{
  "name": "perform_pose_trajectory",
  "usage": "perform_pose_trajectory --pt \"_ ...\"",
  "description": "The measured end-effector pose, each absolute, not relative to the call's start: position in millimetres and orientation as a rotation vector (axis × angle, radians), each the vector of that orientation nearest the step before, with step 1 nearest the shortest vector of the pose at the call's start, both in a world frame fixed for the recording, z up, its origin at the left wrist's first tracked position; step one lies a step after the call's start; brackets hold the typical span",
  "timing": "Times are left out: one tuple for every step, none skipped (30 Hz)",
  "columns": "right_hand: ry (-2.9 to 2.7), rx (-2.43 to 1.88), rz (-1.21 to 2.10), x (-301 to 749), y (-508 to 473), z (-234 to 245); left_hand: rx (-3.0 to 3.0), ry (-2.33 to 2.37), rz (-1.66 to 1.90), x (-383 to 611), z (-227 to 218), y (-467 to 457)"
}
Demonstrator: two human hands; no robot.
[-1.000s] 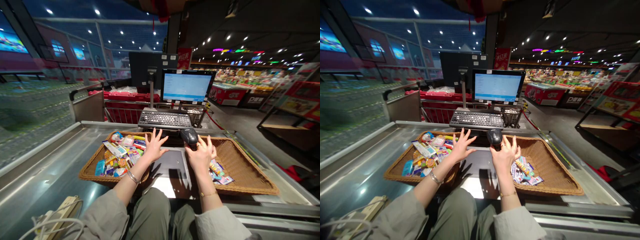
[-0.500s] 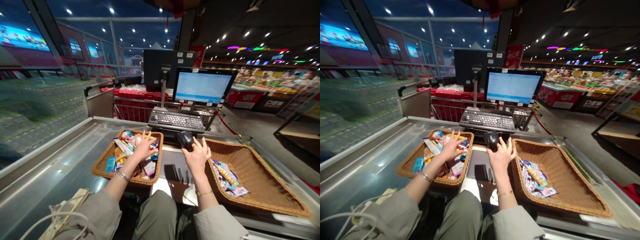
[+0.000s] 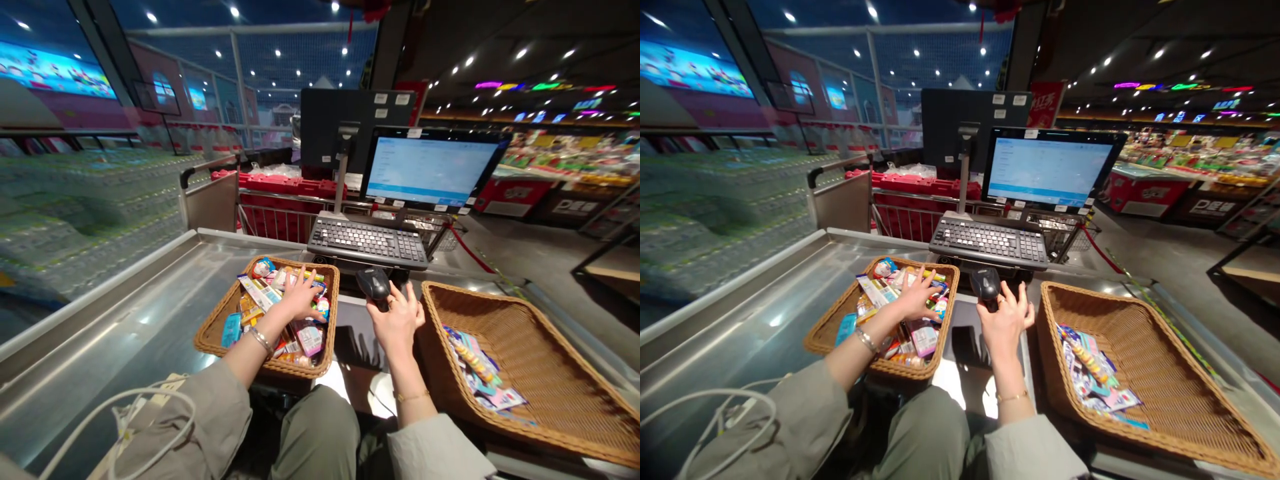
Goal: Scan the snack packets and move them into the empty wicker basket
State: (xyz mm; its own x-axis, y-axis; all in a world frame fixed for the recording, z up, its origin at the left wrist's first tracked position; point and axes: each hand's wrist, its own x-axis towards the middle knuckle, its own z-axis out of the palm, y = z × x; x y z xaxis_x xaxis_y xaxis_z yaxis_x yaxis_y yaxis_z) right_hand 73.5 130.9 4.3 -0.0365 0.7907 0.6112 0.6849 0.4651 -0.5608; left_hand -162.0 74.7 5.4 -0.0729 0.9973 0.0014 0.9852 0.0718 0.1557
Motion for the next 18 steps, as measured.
perform_pose_trajectory --pt "-1.761 -1.263 0.145 72 132 3 2.075 2.206 0.162 -160 5 76" --pt "-1.761 -1.263 0.152 72 132 2 2.088 2.197 0.143 -158 5 78" --pt "-1.76 -1.262 0.157 71 133 1 2.105 2.191 0.117 -155 6 79" --pt "-1.76 -1.261 0.162 71 134 1 2.126 2.184 0.086 -152 7 81" --pt "-1.76 -1.259 0.164 71 134 1 2.151 2.172 0.055 -149 8 82" --pt "-1.758 -1.259 0.164 71 134 1 2.18 2.16 0.028 -146 10 82" --pt "-1.757 -1.26 0.164 71 134 1 2.208 2.149 0.006 -143 11 82" --pt "-1.755 -1.263 0.163 72 134 2 2.234 2.142 -0.012 -141 11 82" --pt "-1.756 -1.265 0.162 72 134 2 2.256 2.14 -0.024 -140 11 82" --pt "-1.757 -1.268 0.16 73 134 2 2.276 2.142 -0.034 -139 11 82" --pt "-1.757 -1.27 0.159 73 134 2 2.293 2.147 -0.039 -138 11 81" --pt "-1.756 -1.272 0.159 74 134 2 2.309 2.153 -0.037 -138 10 81" --pt "-1.755 -1.272 0.158 74 134 2 2.324 2.157 -0.027 -137 9 80" --pt "-1.75 -1.271 0.156 75 134 2 2.337 2.158 -0.014 -137 8 80" --pt "-1.748 -1.269 0.154 75 134 1 2.341 2.153 -0.009 -136 8 80" --pt "-1.745 -1.268 0.151 76 134 1 2.338 2.146 -0.015 -135 7 80" --pt "-1.746 -1.267 0.149 77 134 0 2.33 2.139 -0.03 -134 8 80" --pt "-1.75 -1.268 0.147 77 135 0 2.315 2.131 -0.052 -134 8 80"
